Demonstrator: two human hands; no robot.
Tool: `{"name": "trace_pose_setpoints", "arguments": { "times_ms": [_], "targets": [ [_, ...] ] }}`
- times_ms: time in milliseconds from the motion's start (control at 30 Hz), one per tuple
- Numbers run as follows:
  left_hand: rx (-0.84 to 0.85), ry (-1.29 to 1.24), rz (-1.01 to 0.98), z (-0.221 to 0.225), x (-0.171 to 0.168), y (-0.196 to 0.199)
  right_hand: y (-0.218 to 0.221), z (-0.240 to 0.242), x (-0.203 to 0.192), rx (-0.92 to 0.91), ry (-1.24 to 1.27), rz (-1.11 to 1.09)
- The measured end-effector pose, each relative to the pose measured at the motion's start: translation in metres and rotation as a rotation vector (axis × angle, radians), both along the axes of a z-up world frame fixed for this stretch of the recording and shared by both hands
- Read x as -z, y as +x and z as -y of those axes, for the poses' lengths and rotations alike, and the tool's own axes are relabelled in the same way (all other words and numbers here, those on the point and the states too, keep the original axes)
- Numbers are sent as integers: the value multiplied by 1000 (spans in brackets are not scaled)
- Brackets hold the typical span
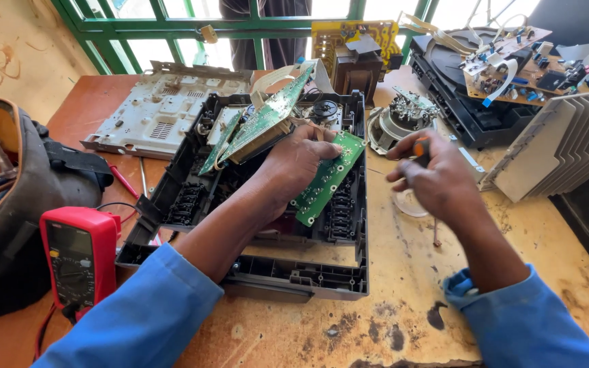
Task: Disassembling a Sony stereo system by removing screws and detaching internal circuit boards and the front panel.
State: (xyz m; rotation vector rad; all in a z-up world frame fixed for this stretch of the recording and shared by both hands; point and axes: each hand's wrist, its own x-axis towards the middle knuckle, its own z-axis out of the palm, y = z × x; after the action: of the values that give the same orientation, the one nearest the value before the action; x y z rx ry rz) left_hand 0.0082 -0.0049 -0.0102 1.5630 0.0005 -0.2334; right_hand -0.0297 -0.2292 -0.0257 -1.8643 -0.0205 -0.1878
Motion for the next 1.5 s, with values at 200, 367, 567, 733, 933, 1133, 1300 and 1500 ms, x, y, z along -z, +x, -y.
{"name": "trace_pose_setpoints", "arguments": {
  "times_ms": [200,367,567,733,933,1133,1300,1500],
  "targets": [
    [25,130,-39,10,-16,-26,29,34,4,56,-160,-68],
    [68,157,-18,16,3,-20,54,55,30,109,-282,-118],
    [129,204,29,11,-4,-31,74,75,54,139,-488,-176],
    [149,232,64,12,5,-26,62,68,39,123,-492,-146],
    [141,259,39,16,5,-25,33,44,11,222,-558,1],
    [193,412,34,13,-16,-41,2,-12,-8,-3,-38,284],
    [238,424,32,6,-15,-43,8,-44,-24,-107,77,305],
    [319,568,59,0,-36,-57,20,-73,-69,-204,-191,146]
  ]
}}
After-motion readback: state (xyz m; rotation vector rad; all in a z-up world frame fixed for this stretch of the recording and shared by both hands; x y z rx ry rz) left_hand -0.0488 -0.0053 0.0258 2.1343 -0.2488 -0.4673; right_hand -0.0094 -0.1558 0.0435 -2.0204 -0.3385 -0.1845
